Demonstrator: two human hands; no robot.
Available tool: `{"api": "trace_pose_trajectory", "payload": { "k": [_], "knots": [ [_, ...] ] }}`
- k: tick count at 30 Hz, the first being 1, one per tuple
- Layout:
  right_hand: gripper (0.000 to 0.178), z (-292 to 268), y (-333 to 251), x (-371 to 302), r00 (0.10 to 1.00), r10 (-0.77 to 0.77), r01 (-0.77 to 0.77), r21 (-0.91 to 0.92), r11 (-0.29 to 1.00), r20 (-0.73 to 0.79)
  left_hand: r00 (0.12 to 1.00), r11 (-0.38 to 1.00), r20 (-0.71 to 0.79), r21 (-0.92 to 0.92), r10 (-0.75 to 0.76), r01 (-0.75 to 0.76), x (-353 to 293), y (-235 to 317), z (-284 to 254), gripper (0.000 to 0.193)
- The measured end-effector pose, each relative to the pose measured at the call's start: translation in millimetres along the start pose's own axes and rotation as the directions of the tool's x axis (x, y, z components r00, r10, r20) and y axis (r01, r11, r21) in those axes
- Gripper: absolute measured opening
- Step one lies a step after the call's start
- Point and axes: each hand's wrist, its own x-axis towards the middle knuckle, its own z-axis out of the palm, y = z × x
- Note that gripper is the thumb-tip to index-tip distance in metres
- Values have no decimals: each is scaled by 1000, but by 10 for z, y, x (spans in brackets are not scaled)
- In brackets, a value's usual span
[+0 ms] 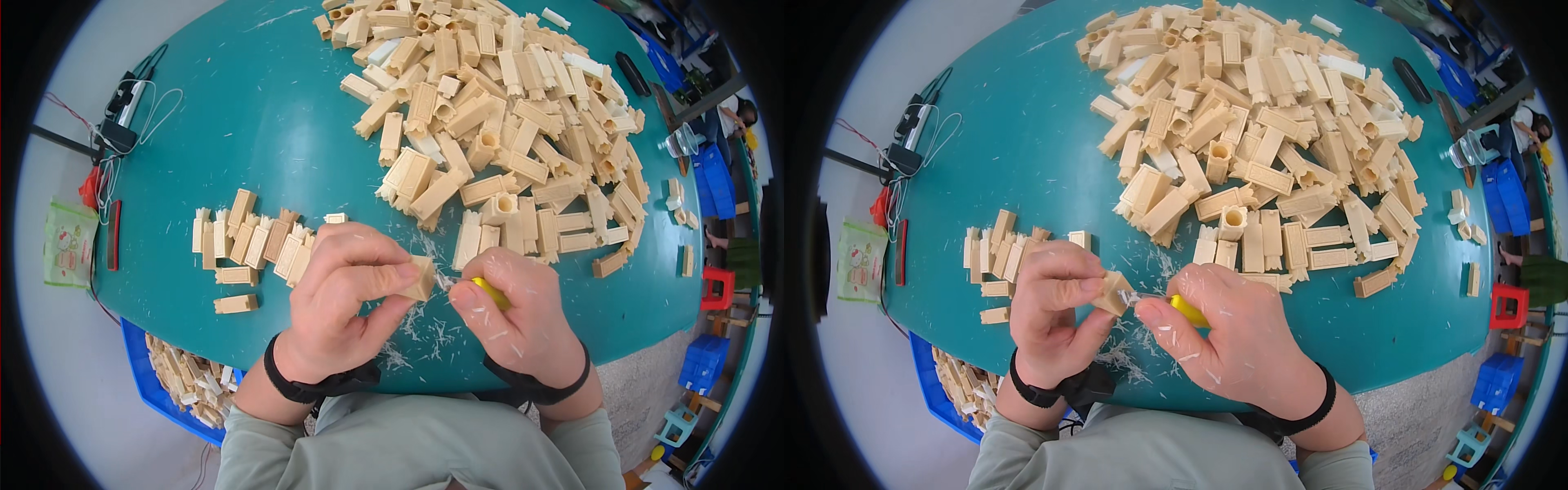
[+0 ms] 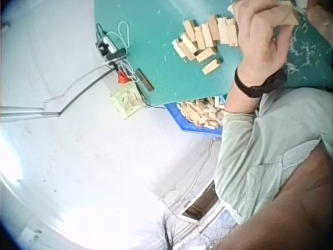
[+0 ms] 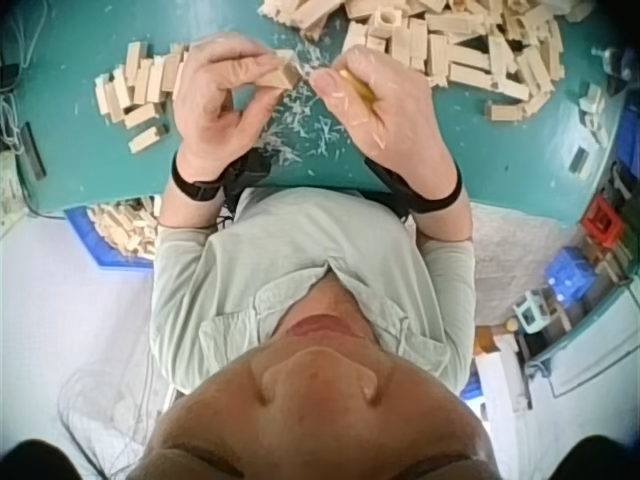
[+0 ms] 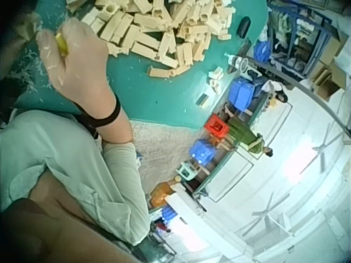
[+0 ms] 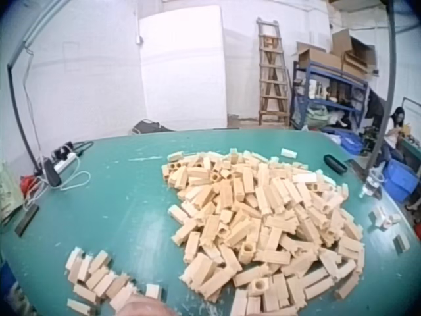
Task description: The person uses a small yellow utility knife to carve and smooth the edges of small rectangular wooden blocks. They pick up blocks from a large pile on a green table, carefully shave off excess material, and place the finished pieces into a blue bin. The process is repetitive, focusing on refining the shape of each block individually.
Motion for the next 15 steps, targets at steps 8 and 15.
{"api": "trace_pose_trajectory", "payload": {
  "k": [8,15],
  "knots": [
    [24,59,49,-9,999,-21,20,-41,999,-42,998,998,39,45,51,-52,-1,6,-2,38],
    [28,25,133,36,988,138,-146,-128,981,-71,957,937,93,-195,-276,290,-12,99,9,26]
  ]
}}
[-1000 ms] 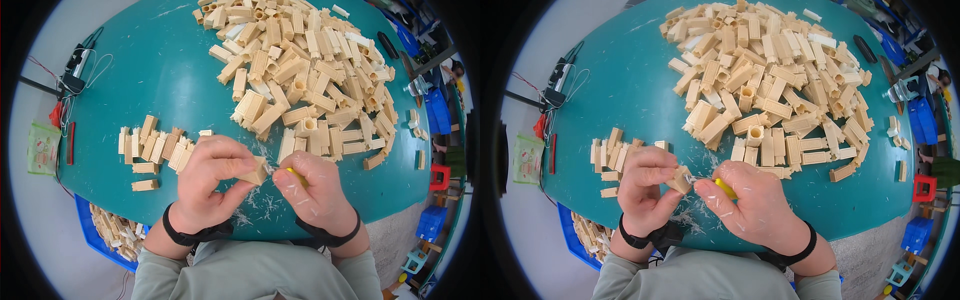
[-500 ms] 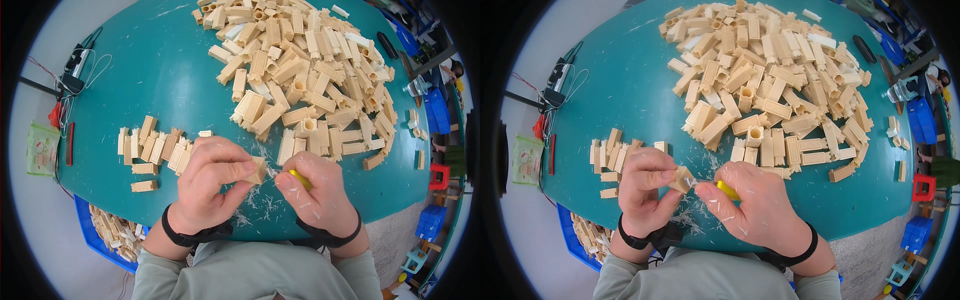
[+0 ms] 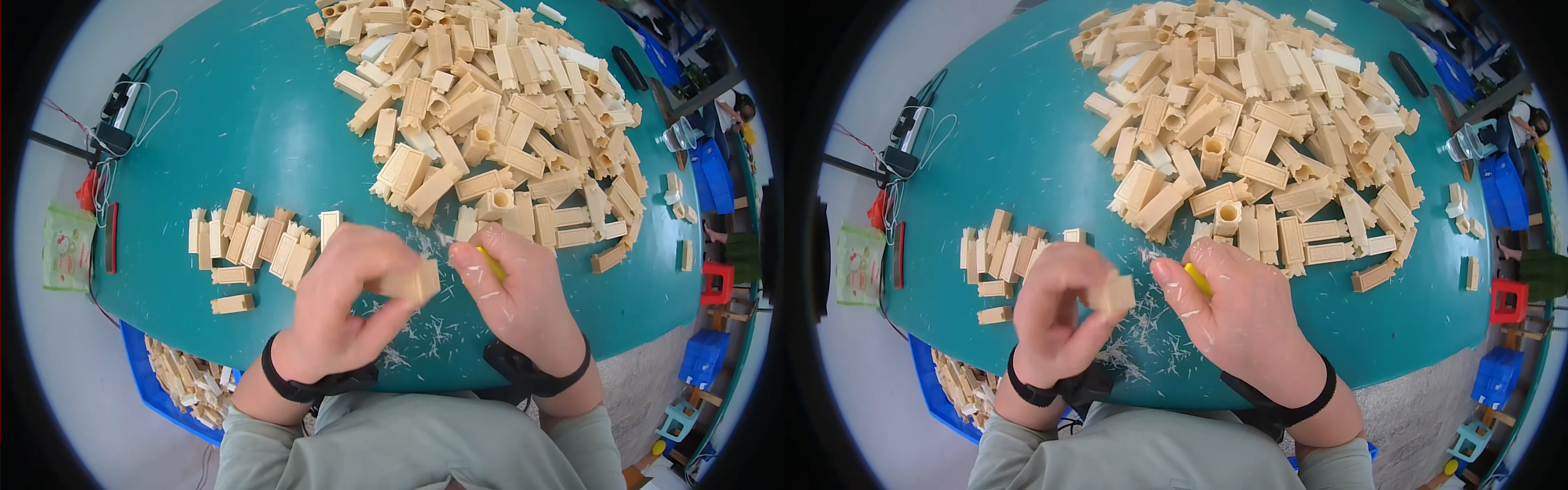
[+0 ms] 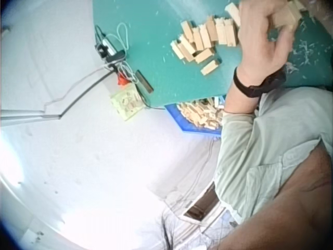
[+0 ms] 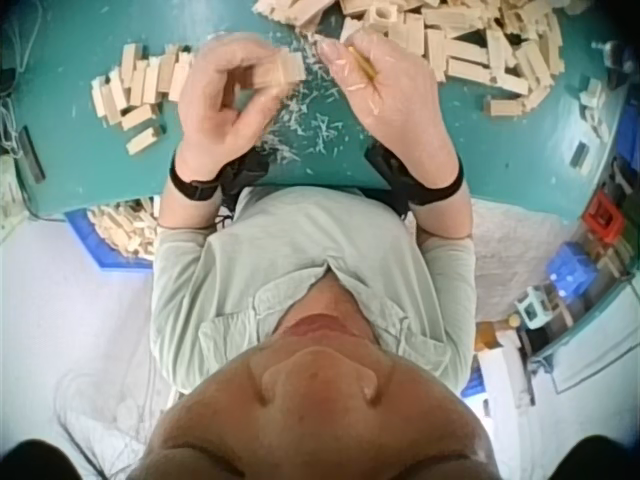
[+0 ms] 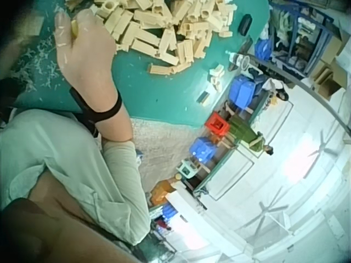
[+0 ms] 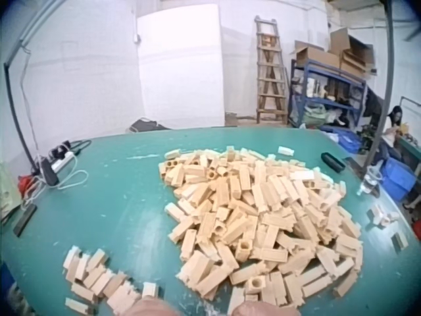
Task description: The person uses a small yellow utility knife to carve and smooth the edges of small rectangular wooden blocks. They pick up blocks from a large pile on a green table, carefully shave off excess material, and place the finished pieces into a blue bin. The process is repetitive, focusing on refining the shape of each block individually.
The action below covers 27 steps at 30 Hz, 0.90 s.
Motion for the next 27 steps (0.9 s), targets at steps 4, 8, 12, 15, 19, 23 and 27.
{"api": "trace_pose_trajectory", "payload": {
  "k": [4,8,12,15,19,23,27],
  "knots": [
    [31,-43,-17,16,993,108,-102,129,986,-38,963,931,138,319,-233,180,84,-146,-4,20],
    [32,-70,11,46,989,100,-80,174,982,-107,987,684,25,724,-156,90,39,-286,-93,23],
    [29,-64,-4,49,988,104,-78,218,973,-111,999,643,-17,766,30,-7,143,-326,-55,29],
    [27,-39,-26,38,986,109,-74,255,964,-127,988,761,52,632,148,-147,259,-349,144,32],
    [25,-57,-32,15,986,98,-63,242,968,-134,989,784,63,604,134,-145,269,-445,214,34],
    [21,-91,-38,23,985,143,-104,335,936,-93,969,969,-37,24,-246,247,149,-365,146,30],
    [31,-66,42,-28,997,6,21,356,934,-74,902,680,193,-602,-386,419,95,-162,64,43]
  ]
}}
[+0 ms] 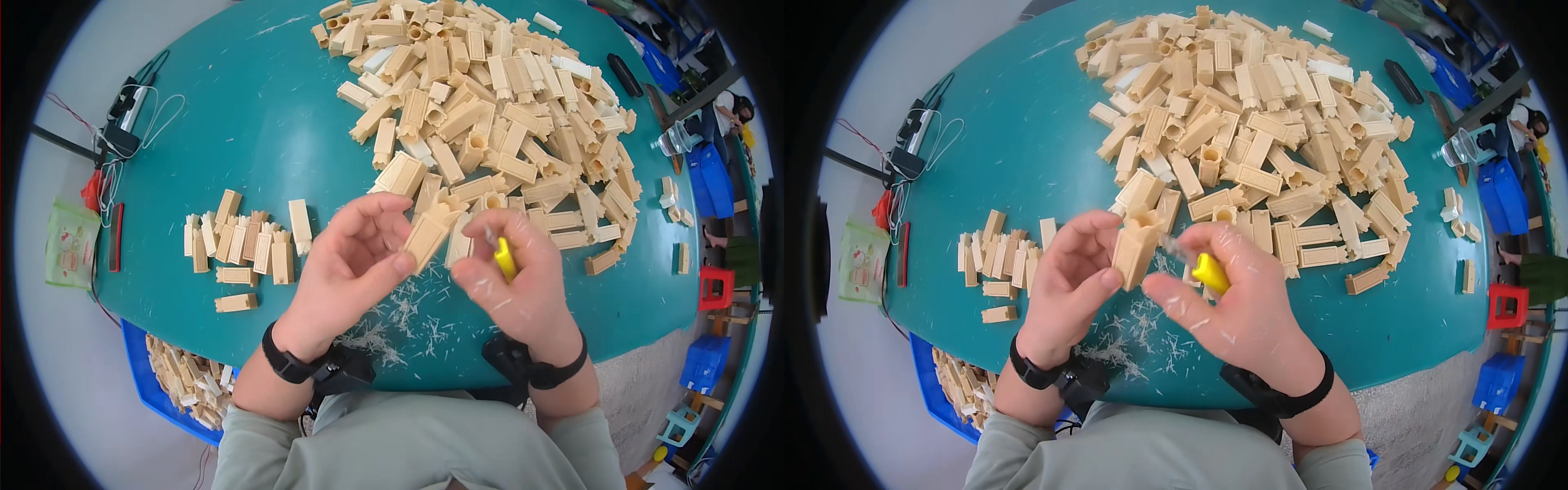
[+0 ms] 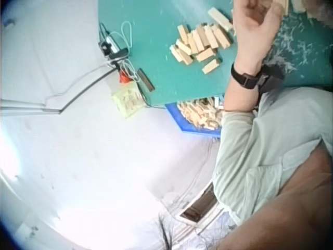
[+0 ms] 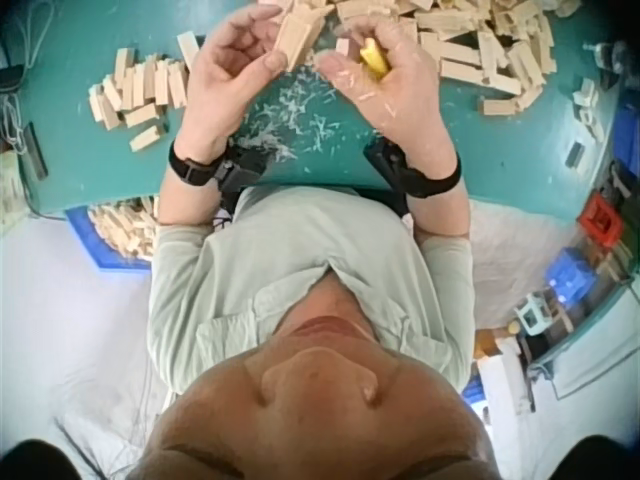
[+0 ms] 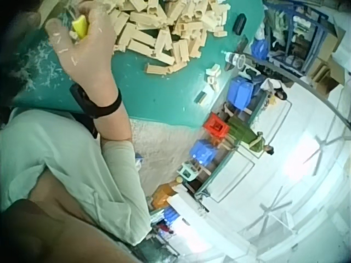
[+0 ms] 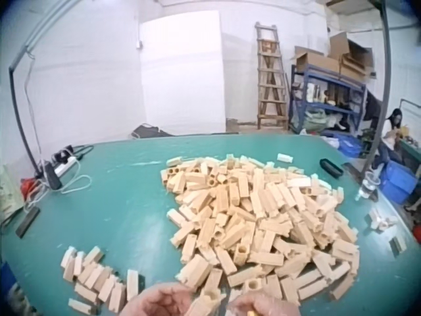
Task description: The person uses a small yellow utility knife to carve and smooth the edges of small rectangular wooden blocks. They pick up blocks from a large pile on a green table, carefully shave off excess material, and place the finished pieces into a blue bin. The process is repetitive, focusing on refining the shape of each block individually.
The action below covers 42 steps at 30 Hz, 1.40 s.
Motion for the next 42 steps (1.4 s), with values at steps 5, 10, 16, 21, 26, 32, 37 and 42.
{"api": "trace_pose_trajectory", "payload": {
  "k": [5,10,16,21,26,32,37,42],
  "knots": [
    [28,75,-41,-22,989,-36,27,68,997,140,985,995,141,-42,95,-90,-81,14,57,56],
    [24,67,-92,-36,971,52,-86,139,986,232,973,977,173,123,150,-172,-113,50,2,54],
    [25,78,-59,-28,964,23,-49,89,995,266,979,955,100,224,177,-196,-141,60,31,54],
    [29,178,-88,-60,966,188,-229,248,941,179,972,960,-28,166,233,-226,-173,51,93,48],
    [31,182,-100,-74,981,126,-153,196,968,145,942,934,-33,147,333,-325,-146,29,96,42],
    [29,135,-134,-65,995,39,-42,28,999,97,945,925,-33,216,327,-312,-180,35,28,31],
    [24,79,-154,-61,995,17,-24,70,997,94,965,962,-27,94,261,-257,-189,38,-8,25],
    [28,98,-127,-71,997,65,-70,236,969,29,990,988,-20,-59,141,-142,-208,83,30,20]
  ]
}}
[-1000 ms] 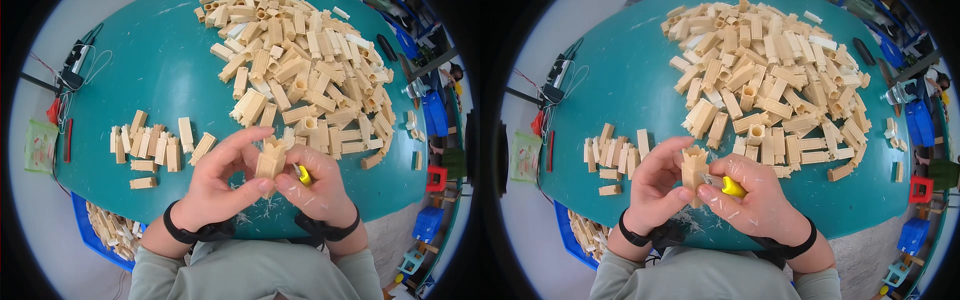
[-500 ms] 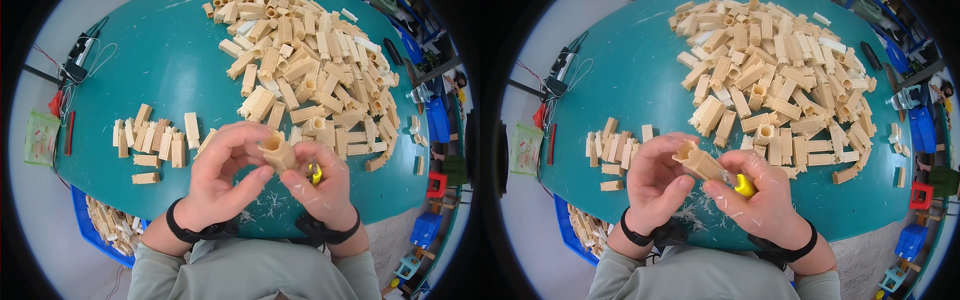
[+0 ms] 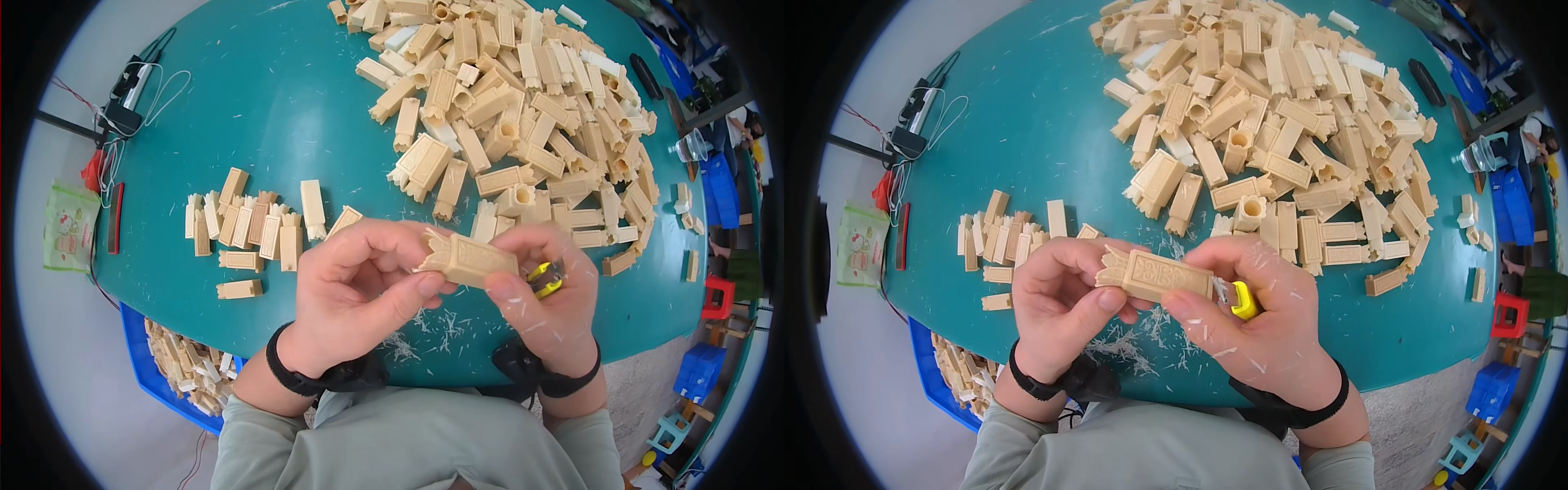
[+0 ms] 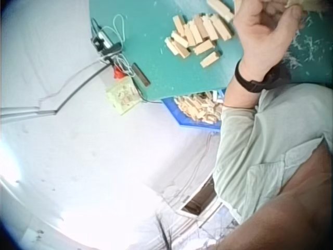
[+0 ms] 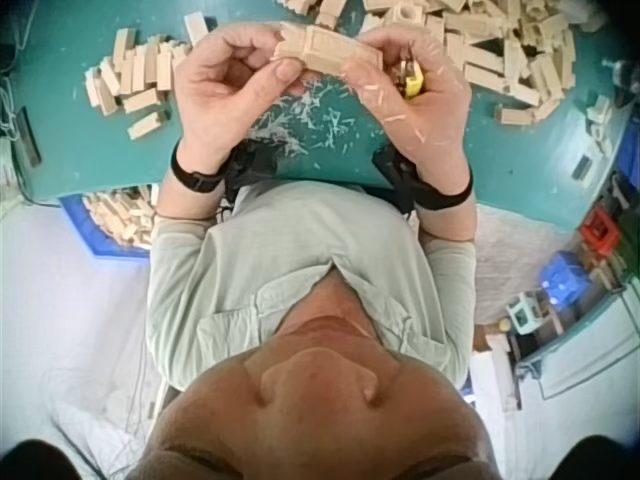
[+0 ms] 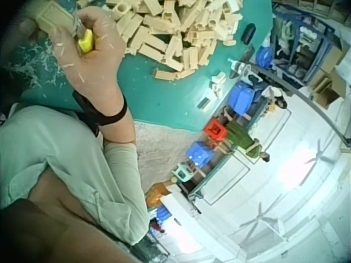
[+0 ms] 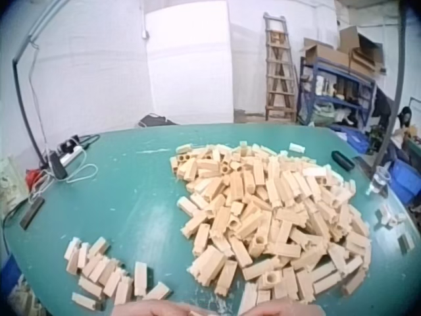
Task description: The person uses a small yellow utility knife to carve and smooth the edges of small rectangular wooden blocks. They pick up blocks from a large pile on a green table, carefully shave off excess material, and place the finished pieces into a blue bin. The process is repetitive, focusing on refining the shape of each block individually.
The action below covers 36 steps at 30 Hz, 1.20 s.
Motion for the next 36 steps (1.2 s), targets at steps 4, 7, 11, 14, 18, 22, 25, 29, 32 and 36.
{"api": "trace_pose_trajectory", "payload": {
  "k": [4,7,11,14,18,22,25,29,32,36],
  "knots": [
    [26,7,45,-11,960,-254,246,-81,966,-119,992,986,-35,121,121,-116,-1,-41,-1,17],
    [27,-51,127,-63,957,-290,289,-143,947,18,951,886,-18,370,307,-279,6,-86,5,19],
    [20,47,27,-37,954,-242,295,-409,864,176,891,693,127,584,436,-423,-8,-76,-39,24],
    [19,93,13,-28,953,-239,296,-419,858,184,888,672,116,613,445,-416,-45,-69,5,26],
    [21,105,13,-31,949,-238,308,-432,848,209,865,611,139,654,482,-446,-43,-95,0,28],
    [22,103,17,-30,948,-239,309,-426,850,209,861,600,137,663,491,-448,-56,-109,-5,27],
    [23,102,42,-25,940,-263,334,-427,840,217,847,561,155,686,509,-463,-49,-103,3,26],
    [24,97,46,-16,936,-272,347,-465,814,221,823,494,183,722,538,-484,-43,-98,-6,25],
    [25,103,55,-17,934,-293,356,-499,790,203,814,463,185,744,551,-483,-52,-97,-3,24],
    [25,109,59,-16,935,-310,354,-534,768,174,811,455,166,756,561,-470,-65,-106,3,22]
  ]
}}
